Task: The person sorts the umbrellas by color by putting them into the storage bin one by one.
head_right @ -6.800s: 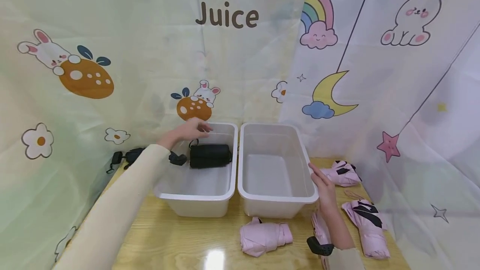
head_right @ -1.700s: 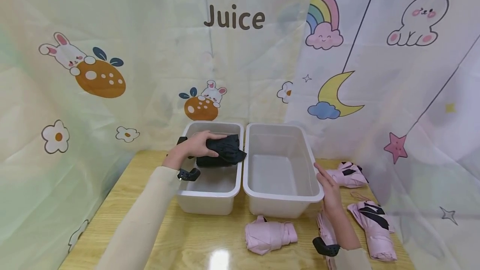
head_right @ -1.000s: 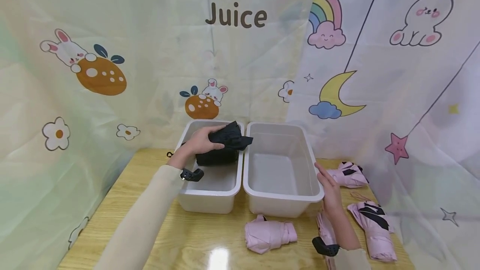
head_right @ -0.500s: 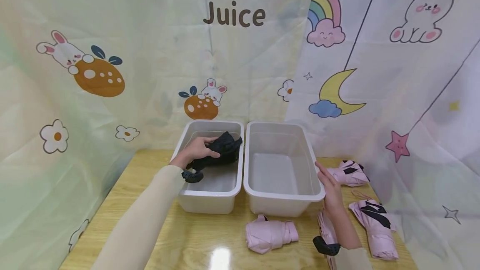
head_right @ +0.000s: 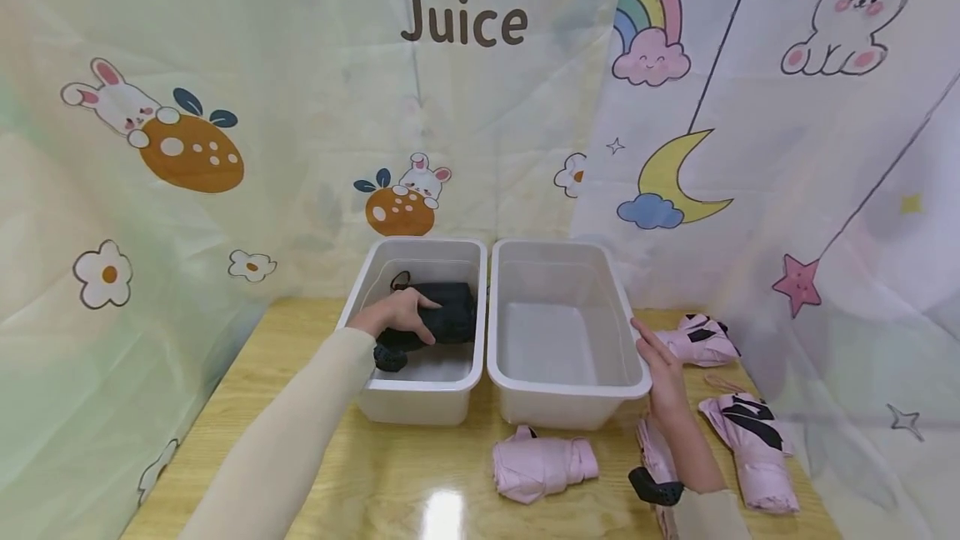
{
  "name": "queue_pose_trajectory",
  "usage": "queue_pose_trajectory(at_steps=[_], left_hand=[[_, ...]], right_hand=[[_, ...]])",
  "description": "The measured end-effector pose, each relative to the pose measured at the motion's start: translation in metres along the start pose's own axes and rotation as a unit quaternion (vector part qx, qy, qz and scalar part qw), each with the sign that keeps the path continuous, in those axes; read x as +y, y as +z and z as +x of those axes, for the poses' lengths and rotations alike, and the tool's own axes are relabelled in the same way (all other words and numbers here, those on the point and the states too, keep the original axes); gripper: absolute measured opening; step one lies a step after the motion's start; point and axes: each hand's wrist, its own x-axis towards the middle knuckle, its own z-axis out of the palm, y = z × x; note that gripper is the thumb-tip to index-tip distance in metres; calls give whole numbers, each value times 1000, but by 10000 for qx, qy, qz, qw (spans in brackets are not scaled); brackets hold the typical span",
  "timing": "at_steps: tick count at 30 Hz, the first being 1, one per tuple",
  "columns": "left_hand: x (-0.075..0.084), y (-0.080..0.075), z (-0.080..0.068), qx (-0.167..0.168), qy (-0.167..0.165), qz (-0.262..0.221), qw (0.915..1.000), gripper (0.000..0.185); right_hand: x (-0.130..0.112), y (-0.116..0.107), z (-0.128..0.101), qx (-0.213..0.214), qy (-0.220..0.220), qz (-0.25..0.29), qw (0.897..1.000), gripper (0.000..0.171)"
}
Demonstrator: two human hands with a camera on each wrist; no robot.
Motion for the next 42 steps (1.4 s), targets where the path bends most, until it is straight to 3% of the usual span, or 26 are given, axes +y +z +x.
queue_pose_trajectory(at_steps=[3, 19, 23, 29, 33, 37, 42], left_hand=[[-2, 4, 4, -230, 65, 221, 9995, 68], [-19, 20, 25, -563, 187, 395, 9975, 75], [-21, 23, 25, -624, 184, 323, 9974, 74], [-12, 20, 20, -819, 28, 413, 9958, 76], [-6, 10, 15, -1118, -143, 503, 9924, 73], [3, -11, 3, -1407, -220, 545, 9883, 65], [16, -51, -23, -1230, 394, 344, 9910, 58]], right_hand=[[-1, -1, 1, 5, -41, 18, 10000, 49], [1, 0, 2, 40, -3, -91, 10000, 50], [1, 1, 2, -8, -20, -105, 9999, 50], [0, 0, 0, 9, -15, -116, 9999, 50], [-1, 1, 0, 6, 38, -136, 9999, 51], [0, 2, -2, 30, 75, -130, 9999, 51], [-1, 0, -2, 0, 74, -145, 9999, 51]])
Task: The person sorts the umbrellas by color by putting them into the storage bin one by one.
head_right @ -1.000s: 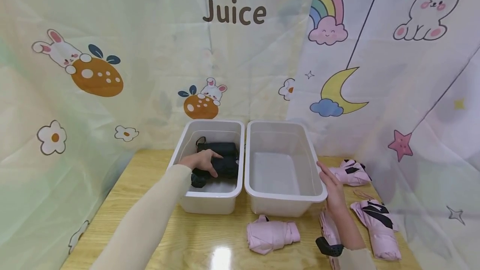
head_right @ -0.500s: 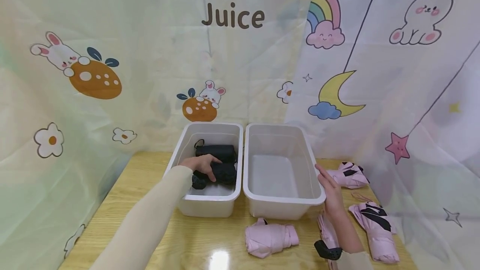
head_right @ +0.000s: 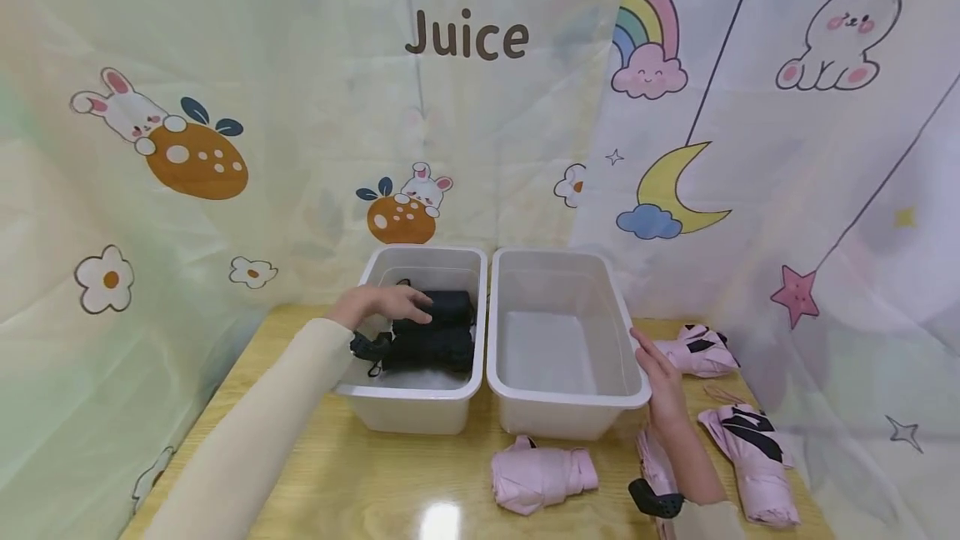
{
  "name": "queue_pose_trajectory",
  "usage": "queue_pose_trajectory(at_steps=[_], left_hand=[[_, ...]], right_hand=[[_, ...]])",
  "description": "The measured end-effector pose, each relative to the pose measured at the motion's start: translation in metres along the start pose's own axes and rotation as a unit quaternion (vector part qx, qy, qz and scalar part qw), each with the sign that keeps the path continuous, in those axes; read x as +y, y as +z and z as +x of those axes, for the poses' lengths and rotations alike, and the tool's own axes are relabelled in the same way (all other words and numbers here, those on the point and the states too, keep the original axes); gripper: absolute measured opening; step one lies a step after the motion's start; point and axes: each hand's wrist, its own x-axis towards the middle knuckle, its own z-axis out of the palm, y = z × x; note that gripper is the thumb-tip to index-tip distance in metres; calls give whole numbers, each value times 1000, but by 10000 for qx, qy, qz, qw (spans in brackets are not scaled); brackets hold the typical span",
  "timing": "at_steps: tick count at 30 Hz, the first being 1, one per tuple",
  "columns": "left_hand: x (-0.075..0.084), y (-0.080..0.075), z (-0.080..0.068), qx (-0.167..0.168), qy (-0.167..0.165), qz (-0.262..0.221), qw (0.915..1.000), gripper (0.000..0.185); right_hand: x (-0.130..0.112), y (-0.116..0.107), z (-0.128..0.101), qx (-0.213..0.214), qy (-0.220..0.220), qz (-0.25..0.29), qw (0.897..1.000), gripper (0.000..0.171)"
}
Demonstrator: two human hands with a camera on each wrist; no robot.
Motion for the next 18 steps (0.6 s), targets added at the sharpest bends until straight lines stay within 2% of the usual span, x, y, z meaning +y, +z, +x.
queue_pose_trajectory(at_steps=[2, 5, 8, 10, 14, 18], left_hand=[[1, -12, -16, 189, 356, -101, 9991, 56], [-6, -23, -37, 716, 745, -38, 9946, 56], [-20, -26, -57, 1242, 773, 173, 9891, 57], [-32, -21, -70, 1373, 622, 116, 9885, 58], [-53, 4, -89, 1371, 529, -600, 9873, 62], [-66, 38, -92, 1719, 733, -1414, 9722, 54]], right_hand=[[1, 0, 1, 22, -11, -38, 10000, 51], [1, 0, 2, 77, 22, -74, 9999, 52], [-1, 0, 4, 86, 103, -76, 9999, 52], [-3, 1, 5, 74, 151, -46, 9998, 52], [-6, 3, 5, 52, 253, 24, 9997, 54], [-10, 3, 1, 144, 490, -114, 9986, 56]])
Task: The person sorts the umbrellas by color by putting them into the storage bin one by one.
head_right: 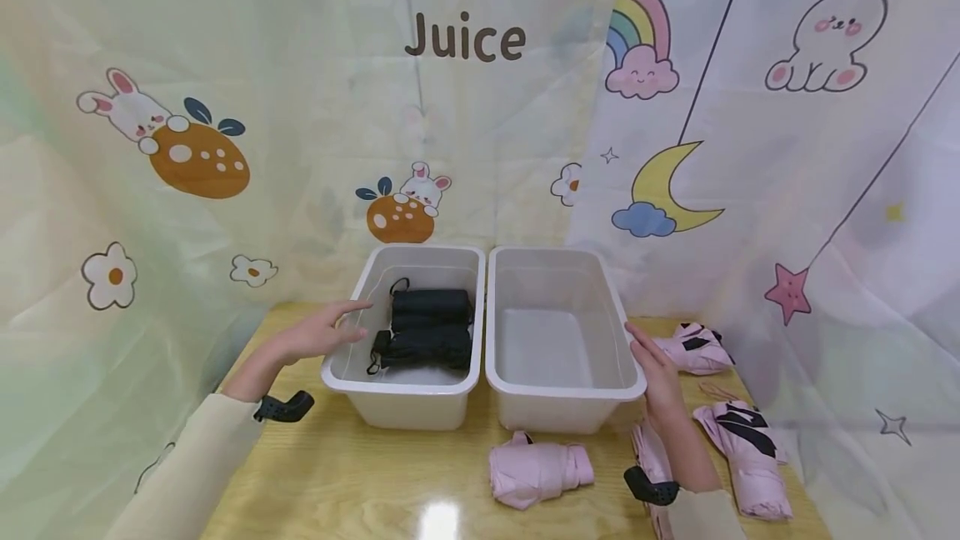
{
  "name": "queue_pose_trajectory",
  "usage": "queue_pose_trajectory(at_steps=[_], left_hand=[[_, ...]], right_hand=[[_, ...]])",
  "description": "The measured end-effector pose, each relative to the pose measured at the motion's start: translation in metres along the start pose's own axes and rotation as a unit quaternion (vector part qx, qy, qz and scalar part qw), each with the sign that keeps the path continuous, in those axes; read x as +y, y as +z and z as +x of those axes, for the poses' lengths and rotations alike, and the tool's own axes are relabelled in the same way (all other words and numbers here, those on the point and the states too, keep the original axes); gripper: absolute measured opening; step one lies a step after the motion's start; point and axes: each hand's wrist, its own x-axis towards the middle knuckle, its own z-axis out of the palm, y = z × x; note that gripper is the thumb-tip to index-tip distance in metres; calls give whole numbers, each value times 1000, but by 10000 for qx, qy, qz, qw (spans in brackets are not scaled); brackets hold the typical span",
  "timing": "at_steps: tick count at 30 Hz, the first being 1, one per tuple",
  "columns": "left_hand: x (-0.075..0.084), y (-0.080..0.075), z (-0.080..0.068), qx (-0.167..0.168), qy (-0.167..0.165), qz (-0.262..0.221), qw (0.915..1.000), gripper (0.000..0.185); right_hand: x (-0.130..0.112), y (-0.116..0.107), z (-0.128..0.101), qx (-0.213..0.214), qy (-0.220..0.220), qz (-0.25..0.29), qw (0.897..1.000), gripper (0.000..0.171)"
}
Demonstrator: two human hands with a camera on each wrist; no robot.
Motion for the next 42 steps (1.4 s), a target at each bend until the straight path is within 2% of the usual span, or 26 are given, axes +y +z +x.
queue_pose_trajectory(at_steps=[3, 7, 10, 14, 16, 18, 21, 23, 28, 31, 33, 35, 38, 40, 42], left_hand=[[-10, 18, -1, 496, -43, -308, 9983, 44], [-14, 32, -1, 1021, -190, -625, 9926, 44], [-15, 34, 0, 1219, -254, -802, 9890, 48], [-18, 29, -2, 1410, -452, -1035, 9835, 55], [-21, 26, -5, 1503, -547, -1172, 9801, 57], [-23, 25, -8, 1584, -595, -1389, 9757, 59], [-24, 28, -9, 1590, -536, -1700, 9711, 60], [-23, 33, -8, 1557, -527, -1829, 9693, 61], [-19, 41, -2, 1549, -625, -1853, 9684, 61], [-19, 41, 0, 1586, -597, -1880, 9674, 58], [-19, 39, 1, 1523, -542, -1945, 9675, 57], [-20, 38, 1, 1449, -503, -2061, 9664, 57], [-24, 39, 0, 1295, -455, -2297, 9635, 57], [-27, 40, -3, 1266, -460, -2401, 9614, 57], [-29, 40, -5, 1257, -454, -2438, 9606, 57]], right_hand=[[-4, -1, 0, 173, 202, -234, 9994, 57], [-8, -2, -4, 477, 296, -901, 9943, 59], [-14, -4, -5, 568, 106, -1710, 9836, 60], [-29, -9, -3, 414, -392, -2390, 9694, 57], [-39, -12, -3, 335, -536, -2835, 9569, 52], [-45, -17, -8, 141, -637, -3406, 9379, 44], [-47, -28, -23, -271, -536, -4502, 8909, 35], [-42, -35, -38, -615, -205, -5018, 8626, 38], [-14, -35, -68, -1152, 867, -5956, 7902, 75], [6, -23, -77, -1220, 1134, -6286, 7597, 96], [15, -15, -82, -1107, 1209, -6431, 7480, 99], [20, -10, -87, -802, 1117, -6540, 7439, 93], [25, -7, -93, -322, 815, -6597, 7464, 79], [26, -6, -95, -170, 715, -6563, 7509, 75], [28, -6, -96, -228, 688, -6508, 7558, 78]])
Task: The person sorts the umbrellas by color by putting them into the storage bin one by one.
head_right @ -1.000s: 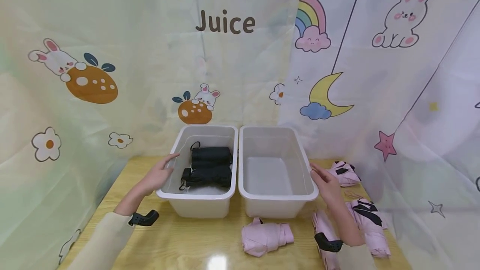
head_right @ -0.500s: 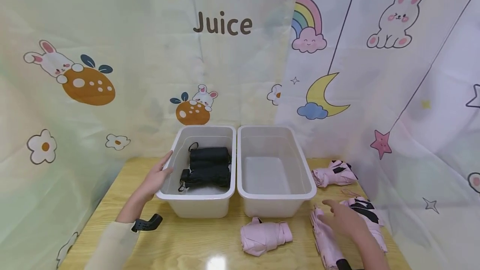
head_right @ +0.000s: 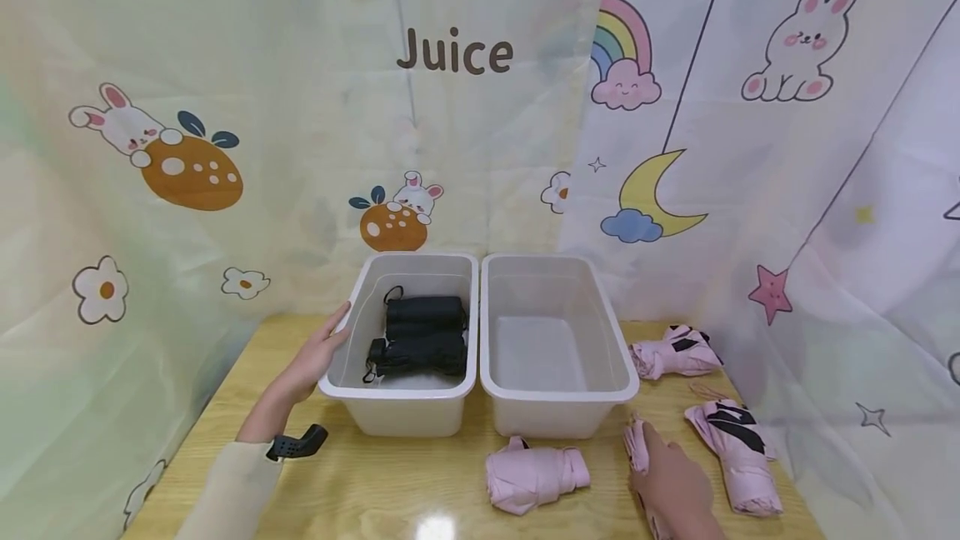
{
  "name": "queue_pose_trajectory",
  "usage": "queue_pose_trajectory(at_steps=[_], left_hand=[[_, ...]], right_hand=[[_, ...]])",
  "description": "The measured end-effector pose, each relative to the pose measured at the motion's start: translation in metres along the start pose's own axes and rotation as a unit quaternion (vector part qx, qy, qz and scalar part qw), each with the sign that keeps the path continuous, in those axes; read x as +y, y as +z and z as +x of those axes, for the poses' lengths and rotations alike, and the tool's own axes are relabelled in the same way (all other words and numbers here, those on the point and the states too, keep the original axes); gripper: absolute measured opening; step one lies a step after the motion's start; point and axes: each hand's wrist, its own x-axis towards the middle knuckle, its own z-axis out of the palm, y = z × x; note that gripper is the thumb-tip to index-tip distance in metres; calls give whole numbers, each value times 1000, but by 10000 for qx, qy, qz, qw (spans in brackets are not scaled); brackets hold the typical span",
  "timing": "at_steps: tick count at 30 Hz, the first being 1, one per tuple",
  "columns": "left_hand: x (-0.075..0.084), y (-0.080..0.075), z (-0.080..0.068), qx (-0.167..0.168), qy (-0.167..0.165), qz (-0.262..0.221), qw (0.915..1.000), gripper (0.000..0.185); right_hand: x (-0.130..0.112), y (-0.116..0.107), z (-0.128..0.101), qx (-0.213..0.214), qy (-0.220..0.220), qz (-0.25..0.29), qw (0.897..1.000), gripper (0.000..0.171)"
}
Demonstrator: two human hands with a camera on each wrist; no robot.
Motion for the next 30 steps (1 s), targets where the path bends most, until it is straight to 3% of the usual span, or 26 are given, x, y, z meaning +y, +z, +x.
queue_pose_trajectory(at_steps=[6, 13, 24, 27, 30], left_hand=[[3, -5, -2, 173, 51, 19, 9998, 55], [13, -4, -7, -131, -72, -242, 9996, 56], [-4, 2, 1, 78, 61, -121, 9999, 55], [-6, 2, -1, 131, 79, -88, 9998, 55], [-10, 3, -2, 129, 45, -50, 9999, 56]], right_hand=[[7, 6, 8, -167, -149, 423, 9989, 88], [19, 10, 12, -239, 433, 1090, 9928, 98], [25, 12, 16, 14, 359, 1456, 9887, 88], [27, 3, 15, 205, 354, 1485, 9881, 88], [28, -22, 14, 271, 296, 1436, 9888, 91]])
